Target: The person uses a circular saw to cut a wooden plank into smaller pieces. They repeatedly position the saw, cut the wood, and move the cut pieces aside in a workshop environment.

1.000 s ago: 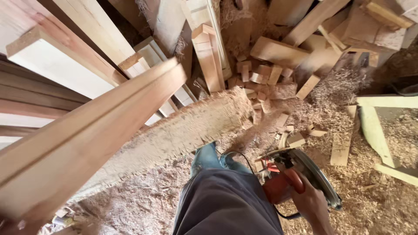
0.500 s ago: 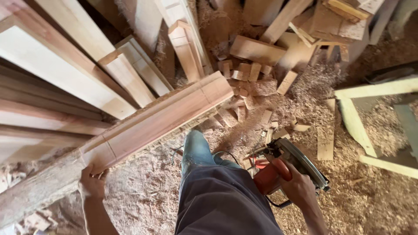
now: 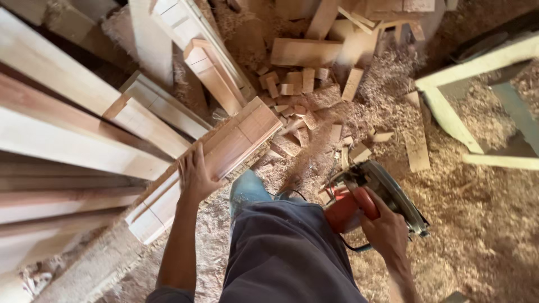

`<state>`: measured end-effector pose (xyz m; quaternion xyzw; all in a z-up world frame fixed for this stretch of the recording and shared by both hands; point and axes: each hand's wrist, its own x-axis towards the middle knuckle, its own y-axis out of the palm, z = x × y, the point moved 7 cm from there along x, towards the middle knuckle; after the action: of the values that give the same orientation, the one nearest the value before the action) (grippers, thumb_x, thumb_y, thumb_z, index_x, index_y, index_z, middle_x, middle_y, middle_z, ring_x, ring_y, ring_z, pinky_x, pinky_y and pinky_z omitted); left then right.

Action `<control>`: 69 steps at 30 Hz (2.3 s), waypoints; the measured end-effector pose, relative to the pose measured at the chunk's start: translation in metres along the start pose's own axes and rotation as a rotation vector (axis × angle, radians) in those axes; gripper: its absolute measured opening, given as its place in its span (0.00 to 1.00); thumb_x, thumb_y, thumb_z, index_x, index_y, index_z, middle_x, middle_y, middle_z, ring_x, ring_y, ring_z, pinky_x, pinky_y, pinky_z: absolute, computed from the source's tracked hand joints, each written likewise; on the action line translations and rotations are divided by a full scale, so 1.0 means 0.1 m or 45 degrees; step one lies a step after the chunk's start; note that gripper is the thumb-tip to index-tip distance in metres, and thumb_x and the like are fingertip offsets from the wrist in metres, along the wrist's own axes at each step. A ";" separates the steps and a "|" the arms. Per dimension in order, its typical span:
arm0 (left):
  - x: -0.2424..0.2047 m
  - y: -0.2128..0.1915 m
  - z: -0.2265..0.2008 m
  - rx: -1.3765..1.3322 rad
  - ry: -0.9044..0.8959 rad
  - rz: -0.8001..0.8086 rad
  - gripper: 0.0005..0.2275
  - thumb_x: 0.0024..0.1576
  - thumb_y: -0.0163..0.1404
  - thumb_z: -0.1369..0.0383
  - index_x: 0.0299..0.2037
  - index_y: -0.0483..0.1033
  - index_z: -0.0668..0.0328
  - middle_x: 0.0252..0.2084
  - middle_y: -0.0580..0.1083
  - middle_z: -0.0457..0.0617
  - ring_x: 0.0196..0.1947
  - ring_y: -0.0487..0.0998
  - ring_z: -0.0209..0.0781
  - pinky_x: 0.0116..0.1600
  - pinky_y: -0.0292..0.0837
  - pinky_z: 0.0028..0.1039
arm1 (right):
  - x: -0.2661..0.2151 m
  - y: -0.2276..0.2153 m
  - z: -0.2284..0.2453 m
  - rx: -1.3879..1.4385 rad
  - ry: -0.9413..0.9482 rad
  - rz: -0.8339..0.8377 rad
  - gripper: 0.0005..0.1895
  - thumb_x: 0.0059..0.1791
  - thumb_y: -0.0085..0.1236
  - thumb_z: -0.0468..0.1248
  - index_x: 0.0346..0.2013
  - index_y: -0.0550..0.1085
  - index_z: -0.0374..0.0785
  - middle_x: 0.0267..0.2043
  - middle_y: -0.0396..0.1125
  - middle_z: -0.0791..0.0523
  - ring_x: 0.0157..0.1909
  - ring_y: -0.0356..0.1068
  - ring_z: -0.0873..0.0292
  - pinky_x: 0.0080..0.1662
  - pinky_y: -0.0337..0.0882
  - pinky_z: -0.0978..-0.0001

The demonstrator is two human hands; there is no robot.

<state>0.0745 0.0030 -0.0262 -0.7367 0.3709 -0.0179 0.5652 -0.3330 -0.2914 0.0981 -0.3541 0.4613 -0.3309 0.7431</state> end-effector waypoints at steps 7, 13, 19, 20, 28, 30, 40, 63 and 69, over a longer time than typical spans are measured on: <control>-0.20 0.05 0.29 0.106 -0.035 0.120 0.62 0.33 0.69 0.55 0.77 0.37 0.51 0.72 0.54 0.68 0.73 0.51 0.72 0.75 0.39 0.61 | -0.21 -0.24 1.13 0.552 -0.085 -0.102 0.34 0.41 0.65 0.33 0.64 0.73 0.45 0.43 0.78 0.46 0.40 0.80 0.53 0.42 0.78 0.61; -0.04 -0.17 0.19 -0.214 0.281 -0.028 0.46 0.47 0.65 0.51 0.72 0.53 0.64 0.68 0.62 0.71 0.68 0.58 0.72 0.69 0.46 0.60 | -0.36 -0.06 2.33 0.542 -0.097 0.181 0.36 0.39 0.65 0.34 0.64 0.71 0.49 0.37 0.79 0.47 0.34 0.82 0.53 0.39 0.78 0.62; 0.41 -0.30 0.11 -0.752 0.338 -0.008 0.22 0.61 0.56 0.59 0.60 0.73 0.67 0.53 0.78 0.61 0.54 0.79 0.54 0.57 0.74 0.40 | -0.43 0.13 3.45 0.451 -0.767 -0.020 0.38 0.36 0.66 0.35 0.61 0.71 0.44 0.42 0.74 0.46 0.36 0.75 0.42 0.39 0.75 0.53; 0.48 -0.33 0.05 -0.787 0.426 -0.010 0.21 0.62 0.56 0.61 0.61 0.73 0.67 0.54 0.77 0.61 0.53 0.79 0.53 0.55 0.75 0.38 | -0.40 0.25 3.54 0.430 -0.726 0.063 0.37 0.38 0.66 0.36 0.62 0.71 0.44 0.40 0.74 0.47 0.34 0.75 0.43 0.37 0.74 0.53; 0.80 -0.10 0.15 -0.892 0.158 0.253 0.14 0.60 0.57 0.66 0.54 0.79 0.62 0.42 0.78 0.49 0.39 0.80 0.38 0.43 0.77 0.28 | -0.30 0.65 3.91 0.406 -0.516 0.158 0.32 0.45 0.65 0.41 0.62 0.70 0.38 0.35 0.73 0.45 0.32 0.74 0.42 0.33 0.73 0.52; 0.85 -0.10 0.04 -0.923 0.381 0.179 0.16 0.60 0.58 0.65 0.56 0.79 0.62 0.40 0.77 0.47 0.38 0.78 0.35 0.41 0.75 0.26 | -0.26 0.69 3.91 0.405 -0.413 0.231 0.30 0.46 0.64 0.46 0.58 0.71 0.36 0.37 0.73 0.44 0.31 0.74 0.40 0.31 0.72 0.50; 0.86 -0.05 -0.12 -1.132 0.210 0.231 0.10 0.61 0.60 0.65 0.43 0.79 0.65 0.38 0.73 0.43 0.36 0.73 0.31 0.40 0.71 0.21 | -0.07 0.63 3.98 0.488 -0.226 0.368 0.28 0.49 0.57 0.58 0.43 0.74 0.34 0.34 0.73 0.42 0.32 0.73 0.37 0.36 0.71 0.44; 0.98 -0.07 -0.12 -1.208 0.407 0.160 0.10 0.60 0.61 0.68 0.44 0.78 0.67 0.41 0.76 0.45 0.40 0.77 0.31 0.46 0.73 0.22 | -0.04 0.83 4.00 0.402 -0.168 0.548 0.32 0.51 0.51 0.60 0.47 0.73 0.31 0.32 0.73 0.41 0.30 0.73 0.38 0.36 0.71 0.44; 0.91 -0.14 -0.21 -1.326 0.441 0.173 0.10 0.59 0.61 0.65 0.41 0.78 0.64 0.39 0.76 0.43 0.39 0.77 0.29 0.45 0.74 0.20 | -0.03 0.88 3.99 0.396 -0.125 0.628 0.33 0.50 0.51 0.61 0.49 0.73 0.31 0.31 0.73 0.42 0.29 0.73 0.38 0.36 0.71 0.44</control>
<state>0.1387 -0.0647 -0.0432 -0.8795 0.4650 0.0834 0.0568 0.0475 -0.1539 0.1556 -0.1287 0.4407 -0.1897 0.8679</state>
